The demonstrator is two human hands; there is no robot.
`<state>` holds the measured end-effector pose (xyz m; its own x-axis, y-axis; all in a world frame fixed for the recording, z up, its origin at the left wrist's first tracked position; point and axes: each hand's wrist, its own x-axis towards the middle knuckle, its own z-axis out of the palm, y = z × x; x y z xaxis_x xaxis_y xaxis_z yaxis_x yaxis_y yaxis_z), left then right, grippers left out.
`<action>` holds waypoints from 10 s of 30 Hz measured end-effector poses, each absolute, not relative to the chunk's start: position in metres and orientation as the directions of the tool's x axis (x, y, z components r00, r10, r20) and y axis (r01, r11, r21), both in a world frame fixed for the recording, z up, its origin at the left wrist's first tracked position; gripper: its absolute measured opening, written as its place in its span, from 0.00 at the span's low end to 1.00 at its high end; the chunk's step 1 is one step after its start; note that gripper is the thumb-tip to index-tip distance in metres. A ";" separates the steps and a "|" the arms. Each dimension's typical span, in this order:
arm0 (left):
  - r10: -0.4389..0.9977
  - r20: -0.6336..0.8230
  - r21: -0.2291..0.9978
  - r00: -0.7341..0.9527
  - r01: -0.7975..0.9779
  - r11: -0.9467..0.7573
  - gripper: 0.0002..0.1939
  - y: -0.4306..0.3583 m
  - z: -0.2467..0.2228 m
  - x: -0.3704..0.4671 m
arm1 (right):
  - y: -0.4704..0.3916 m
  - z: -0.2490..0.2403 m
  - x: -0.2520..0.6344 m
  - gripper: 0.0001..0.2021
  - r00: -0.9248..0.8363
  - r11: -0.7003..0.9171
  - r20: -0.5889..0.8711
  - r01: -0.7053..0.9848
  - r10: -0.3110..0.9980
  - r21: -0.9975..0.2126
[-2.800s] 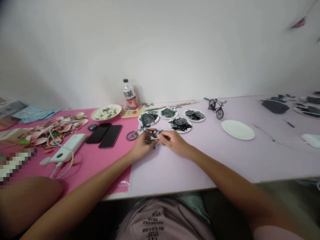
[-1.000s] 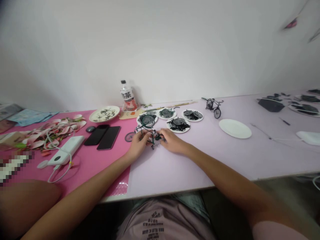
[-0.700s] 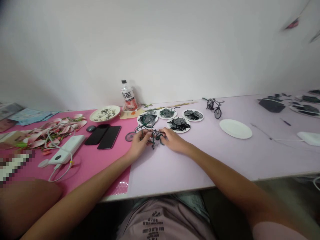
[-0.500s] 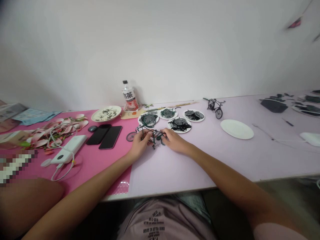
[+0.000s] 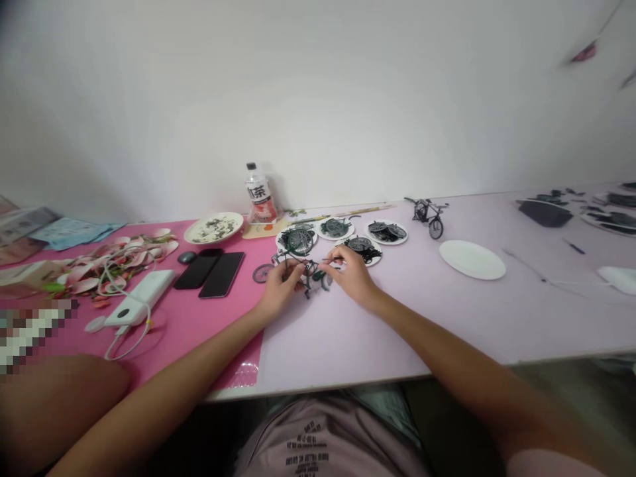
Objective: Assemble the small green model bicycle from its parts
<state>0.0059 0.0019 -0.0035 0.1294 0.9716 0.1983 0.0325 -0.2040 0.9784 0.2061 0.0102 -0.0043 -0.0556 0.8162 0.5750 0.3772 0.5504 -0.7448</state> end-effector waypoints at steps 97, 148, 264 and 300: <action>0.869 0.395 0.846 0.299 0.250 -0.471 0.20 -0.007 0.002 0.002 | -0.002 0.006 0.199 0.21 -0.234 0.259 0.229 0.106 0.945 -0.960; 0.935 0.202 0.972 0.291 0.059 -0.229 0.30 -0.001 0.002 0.005 | 0.000 0.004 0.205 0.32 -0.243 0.143 0.099 0.172 0.965 -0.975; 0.933 0.229 0.962 0.278 0.083 -0.260 0.18 0.035 0.010 0.012 | 0.026 -0.015 0.198 0.26 -0.153 0.176 0.175 -0.009 0.973 -0.984; 0.916 0.225 0.959 0.332 0.093 -0.269 0.21 0.028 0.013 0.007 | 0.016 -0.007 0.201 0.19 -0.218 0.350 0.319 0.122 0.922 -0.929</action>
